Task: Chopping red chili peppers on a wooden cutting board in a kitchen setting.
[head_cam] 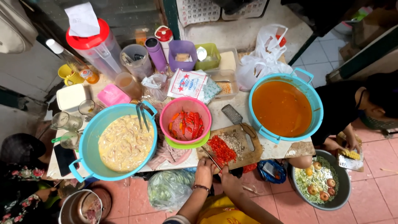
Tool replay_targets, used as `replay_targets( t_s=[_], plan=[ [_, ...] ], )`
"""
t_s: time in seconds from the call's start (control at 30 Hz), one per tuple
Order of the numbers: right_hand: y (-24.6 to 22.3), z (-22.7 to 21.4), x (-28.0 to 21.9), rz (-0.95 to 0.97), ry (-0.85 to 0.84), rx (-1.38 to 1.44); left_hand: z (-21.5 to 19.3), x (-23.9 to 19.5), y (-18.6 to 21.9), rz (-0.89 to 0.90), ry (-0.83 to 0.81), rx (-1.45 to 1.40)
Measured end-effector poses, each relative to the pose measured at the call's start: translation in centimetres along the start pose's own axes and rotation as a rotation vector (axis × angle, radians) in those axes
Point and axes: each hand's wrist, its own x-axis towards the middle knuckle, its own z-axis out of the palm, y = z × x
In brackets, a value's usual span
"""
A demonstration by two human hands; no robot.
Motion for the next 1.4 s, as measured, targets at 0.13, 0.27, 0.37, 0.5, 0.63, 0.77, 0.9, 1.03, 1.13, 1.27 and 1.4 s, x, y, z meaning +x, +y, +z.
replay_targets(
  t_s=[0.13, 0.27, 0.37, 0.5, 0.63, 0.77, 0.9, 1.03, 1.13, 1.27, 1.4],
  plan=[
    [0.4, -0.9, 0.8, 0.019, 0.063, -0.072, -3.0, -0.9, 1.1, 0.176, -0.021, 0.036],
    [1.5, -0.6, 1.2, 0.076, 0.056, 0.055, -3.3, -0.5, 2.1, 0.148, 0.010, -0.058],
    [2.1, -0.3, 1.0, -0.055, 0.185, 0.077, -2.6, 0.8, 2.2, 0.160, 0.041, -0.090],
    [3.4, 1.3, 0.1, 0.035, 0.150, -0.221, -2.6, 0.5, 2.9, 0.146, 0.022, 0.001],
    [2.7, 0.4, -1.3, 0.002, 0.141, -0.202, -1.9, 0.5, 1.9, 0.093, -0.038, 0.194],
    [2.9, -0.4, -2.4, 0.017, 0.094, -0.250, -3.1, 1.0, 2.5, 0.072, -0.042, 0.020],
    [3.7, 0.2, -2.2, 0.085, -0.041, -0.089, -4.7, 1.2, 3.9, -0.046, -0.118, -0.155],
    [2.4, -0.3, 0.5, 0.035, 0.016, -0.223, -4.5, 1.3, 3.6, 0.059, -0.054, -0.065],
    [1.7, -1.0, 1.1, -0.017, 0.025, -0.100, -3.8, 0.8, 3.0, -0.175, -0.141, -0.303],
    [2.3, -1.0, 0.5, -0.070, 0.111, -0.347, -3.7, 0.8, 2.7, 0.000, -0.094, -0.025],
    [2.4, -3.1, -2.6, -0.040, 0.030, -0.309, -3.3, 0.5, 2.5, -0.011, -0.143, 0.001]
  ],
)
